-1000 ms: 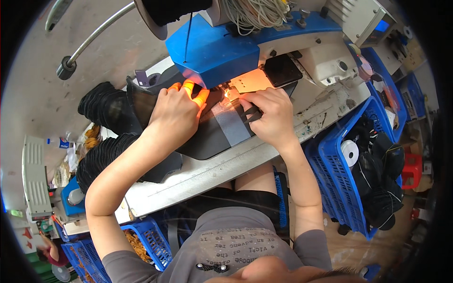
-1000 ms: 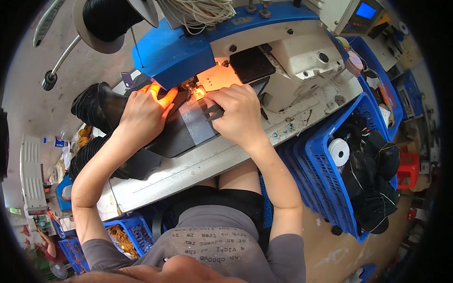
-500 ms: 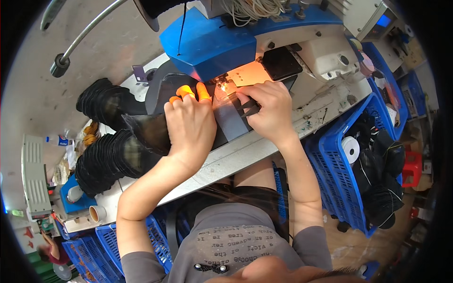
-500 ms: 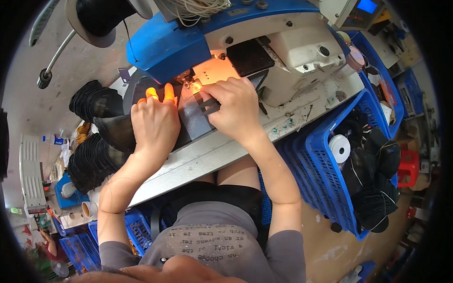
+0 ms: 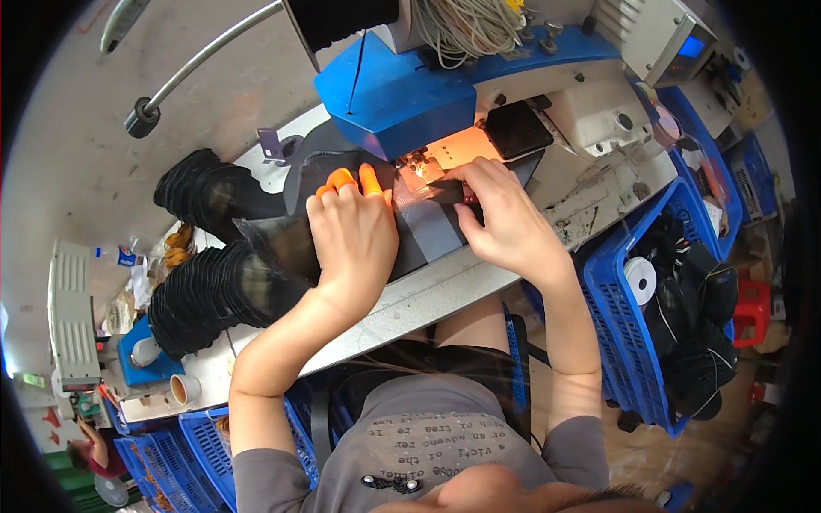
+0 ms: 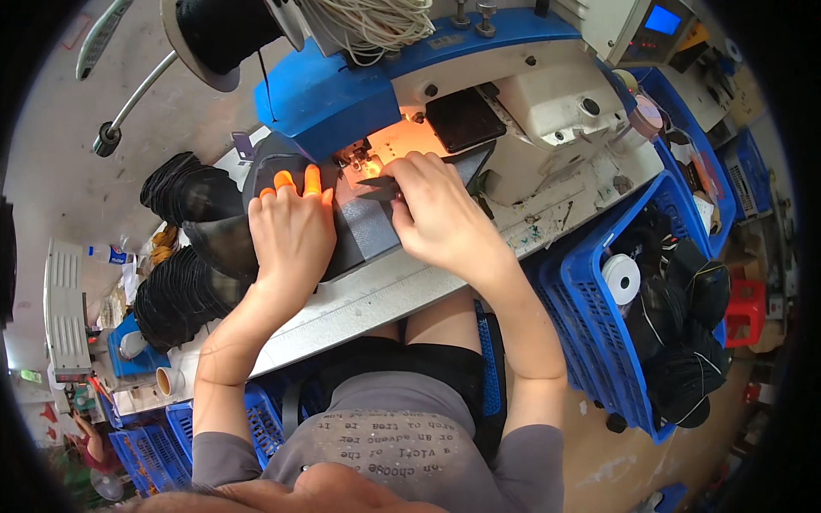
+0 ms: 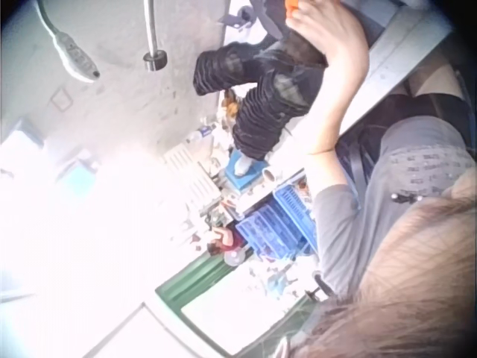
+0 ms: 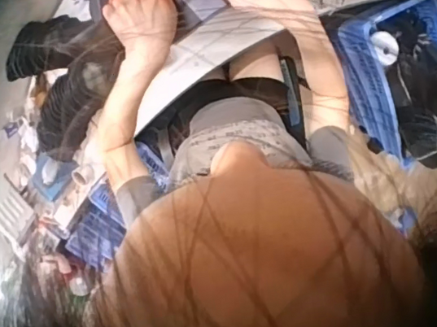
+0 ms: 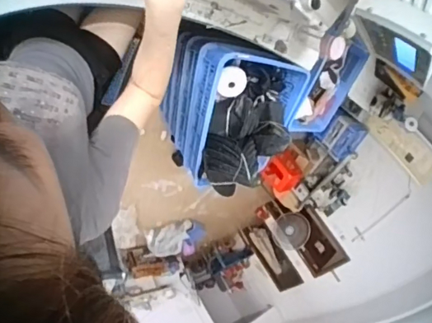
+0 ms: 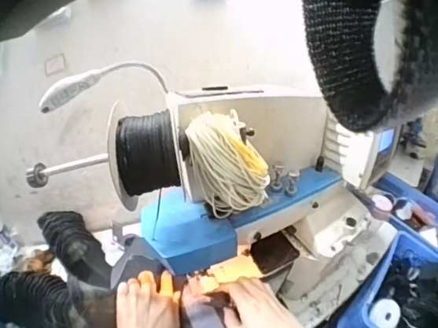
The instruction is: The person operates a sewing machine to stitch a black boot. They guide the boot under the needle, using a tool to assist with alignment and tension. The person repeatedly feeds the boot through the machine, pauses to adjust the material, and continues the sewing process.
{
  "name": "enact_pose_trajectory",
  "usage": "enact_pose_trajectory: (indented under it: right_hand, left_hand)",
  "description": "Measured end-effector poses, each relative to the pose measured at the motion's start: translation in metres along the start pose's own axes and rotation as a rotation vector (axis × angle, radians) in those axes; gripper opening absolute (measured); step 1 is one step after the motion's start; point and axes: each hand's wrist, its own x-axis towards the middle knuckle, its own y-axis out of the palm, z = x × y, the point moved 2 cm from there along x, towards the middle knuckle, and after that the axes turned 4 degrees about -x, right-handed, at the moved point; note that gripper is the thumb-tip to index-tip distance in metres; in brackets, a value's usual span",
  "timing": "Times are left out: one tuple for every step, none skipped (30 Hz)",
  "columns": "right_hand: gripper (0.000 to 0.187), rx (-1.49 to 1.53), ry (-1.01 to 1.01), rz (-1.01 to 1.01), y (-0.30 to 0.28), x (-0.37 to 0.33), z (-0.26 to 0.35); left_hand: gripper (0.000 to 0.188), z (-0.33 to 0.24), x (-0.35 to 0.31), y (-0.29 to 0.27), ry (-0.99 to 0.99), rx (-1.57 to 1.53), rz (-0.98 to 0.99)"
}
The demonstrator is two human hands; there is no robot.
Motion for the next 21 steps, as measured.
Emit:
enact_pose_trajectory:
  right_hand:
    - [0.032,-0.01,-0.023,0.001,0.001,0.001,0.001]
    - [0.031,-0.074,-0.026,-0.009,0.001,0.001,0.006]
    - [0.029,-0.137,-0.029,-0.019,-0.001,0.002,0.015]
    - [0.028,-0.202,-0.032,-0.03,-0.002,0.003,0.021]
    - [0.028,-0.253,-0.02,-0.016,-0.001,0.003,0.025]
    - [0.027,-0.304,-0.007,-0.002,-0.001,0.004,0.027]
    - [0.027,-0.35,0.003,0.01,0.0,0.006,0.03]
    - [0.024,-0.378,0.004,0.014,0.004,0.008,0.03]
    - [0.022,-0.406,0.006,0.016,0.01,0.01,0.028]
    - [0.02,-0.438,0.015,0.02,0.015,0.011,0.025]
    - [0.019,-0.447,0.042,0.031,0.02,0.013,0.023]
    - [0.019,-0.455,0.069,0.042,0.024,0.016,0.021]
    - [0.018,-0.459,0.094,0.055,0.026,0.018,0.021]
    - [0.018,-0.469,0.106,0.076,0.027,0.02,0.021]
    - [0.017,-0.48,0.119,0.096,0.027,0.022,0.022]
    - [0.017,-0.488,0.131,0.119,0.028,0.024,0.023]
    - [0.018,-0.457,0.148,0.096,0.026,0.023,0.023]
    - [0.019,-0.427,0.166,0.073,0.023,0.019,0.022]
    - [0.021,-0.396,0.182,0.052,0.02,0.016,0.021]
    - [0.02,-0.314,0.187,-0.005,0.016,0.013,0.021]
    - [0.02,-0.231,0.193,-0.062,0.011,0.01,0.021]
  left_hand:
    - [0.026,0.0,-0.003,-0.001,0.001,-0.024,0.021]
    - [0.026,0.0,-0.005,-0.002,0.003,-0.049,0.043]
    - [0.026,0.001,-0.007,-0.003,0.004,-0.074,0.064]
    - [0.025,0.0,-0.009,-0.003,0.011,-0.104,0.021]
    - [0.025,0.0,-0.009,-0.003,0.011,-0.11,0.026]
    - [0.026,0.0,-0.01,-0.002,0.012,-0.117,0.031]
    - [0.027,0.0,-0.011,-0.003,0.01,-0.118,0.036]
    - [0.03,0.0,-0.012,-0.003,0.005,-0.121,-0.005]
    - [0.03,0.0,-0.013,-0.004,0.002,-0.119,-0.013]
    - [0.03,-0.001,-0.014,-0.003,0.006,-0.121,-0.021]
    - [0.031,-0.002,-0.014,-0.003,0.01,-0.124,-0.03]
    - [0.028,-0.003,-0.014,-0.002,0.008,-0.12,-0.013]
    - [0.026,-0.003,-0.015,-0.002,0.003,-0.113,0.007]
    - [0.025,-0.003,-0.016,-0.002,-0.001,-0.106,0.027]
    - [0.025,-0.003,-0.017,-0.003,0.006,-0.114,0.017]
    - [0.028,-0.002,-0.019,-0.004,0.01,-0.121,0.01]
    - [0.032,0.0,-0.021,-0.005,0.015,-0.129,0.002]
    - [0.036,0.001,-0.026,-0.007,0.039,-0.157,-0.004]
    - [0.041,0.002,-0.034,-0.01,0.061,-0.186,-0.009]
    - [0.046,0.004,-0.041,-0.012,0.084,-0.214,-0.014]
    - [0.048,0.006,-0.047,-0.016,0.117,-0.234,-0.016]
